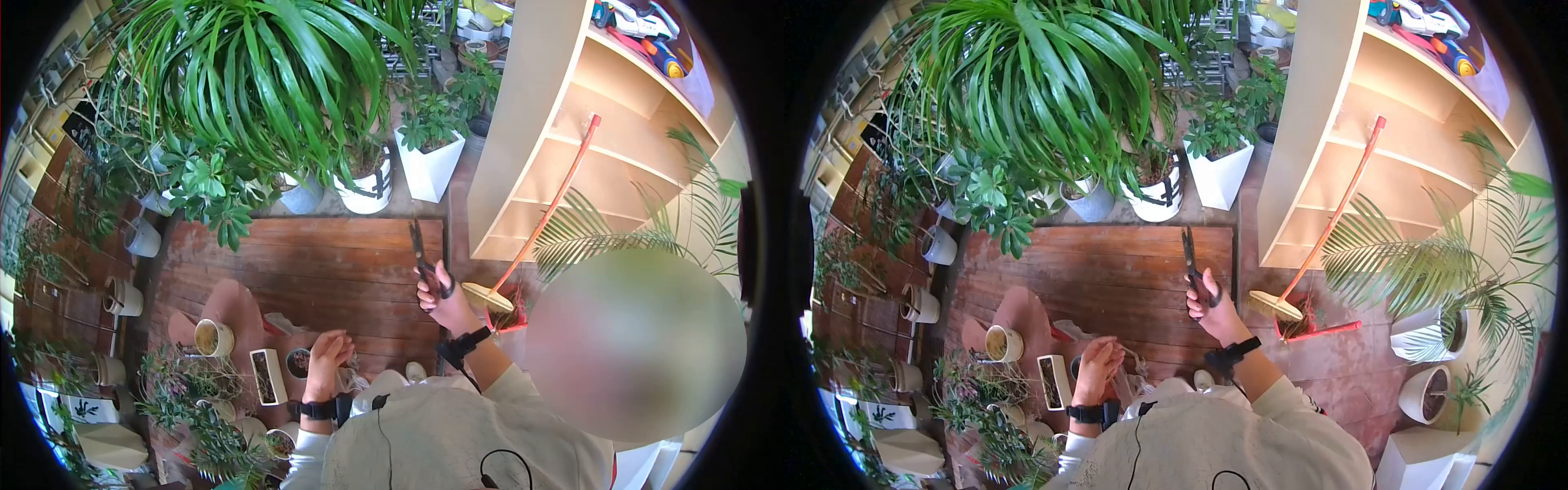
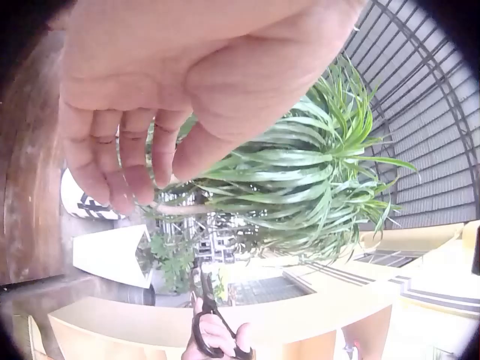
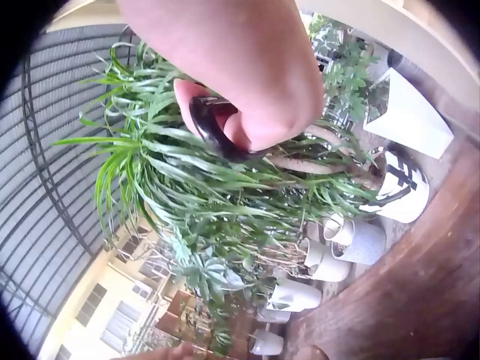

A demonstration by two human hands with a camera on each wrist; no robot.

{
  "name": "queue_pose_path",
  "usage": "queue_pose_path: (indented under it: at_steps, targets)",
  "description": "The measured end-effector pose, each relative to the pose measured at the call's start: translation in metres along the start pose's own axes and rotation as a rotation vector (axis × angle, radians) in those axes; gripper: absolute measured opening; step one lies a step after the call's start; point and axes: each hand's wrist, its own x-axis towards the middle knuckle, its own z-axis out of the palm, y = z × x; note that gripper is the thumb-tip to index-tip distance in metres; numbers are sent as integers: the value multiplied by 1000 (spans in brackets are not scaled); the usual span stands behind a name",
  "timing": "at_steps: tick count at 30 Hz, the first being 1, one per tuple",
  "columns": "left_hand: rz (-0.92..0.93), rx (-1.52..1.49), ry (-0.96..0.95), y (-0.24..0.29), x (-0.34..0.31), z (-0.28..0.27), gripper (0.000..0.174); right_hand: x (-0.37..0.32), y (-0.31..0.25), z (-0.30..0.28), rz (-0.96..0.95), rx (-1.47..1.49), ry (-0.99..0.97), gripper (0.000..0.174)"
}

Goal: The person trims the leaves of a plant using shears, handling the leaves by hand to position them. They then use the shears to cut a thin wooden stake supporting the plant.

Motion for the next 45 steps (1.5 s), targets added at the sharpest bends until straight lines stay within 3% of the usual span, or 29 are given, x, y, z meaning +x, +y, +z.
queue_pose_path:
  at_steps: [2,3,7,13,19,22,26,29,31,33,34,37,39,41,42,45]
  targets:
    - [60,42,-80,32,3,12,20,-10,2,9,-47,47,-111,51]
    - [57,10,-97,40,38,52,20,-5,-44,0,-62,0,-97,52]
    - [419,230,-264,109,99,89,18,-3,-68,20,-199,-162,-42,58]
    - [734,145,-387,217,183,169,39,23,-100,52,-433,-297,50,63]
    - [786,76,-406,269,240,221,57,59,-112,67,-500,-301,22,68]
    - [788,8,-375,279,264,239,65,68,-110,69,-515,-323,104,70]
    - [833,-20,-407,296,276,259,68,89,-120,64,-539,-324,93,67]
    - [763,-25,-399,306,276,268,68,103,-129,68,-535,-326,68,65]
    - [781,-64,-369,308,285,269,60,113,-134,76,-529,-316,42,64]
    - [700,-119,-477,319,288,265,48,123,-144,85,-566,-376,59,63]
    - [696,-154,-396,322,286,266,32,125,-148,90,-587,-384,52,62]
    - [646,-227,-453,341,270,259,25,131,-165,92,-646,-435,-51,62]
    - [691,-188,-415,346,266,255,23,134,-178,100,-662,-470,-78,67]
    - [683,-220,-570,352,259,259,31,134,-192,106,-721,-580,-74,74]
    - [678,-189,-560,353,260,259,38,134,-197,114,-739,-601,-81,78]
    - [661,-143,-618,357,257,260,31,138,-213,133,-751,-757,-155,84]
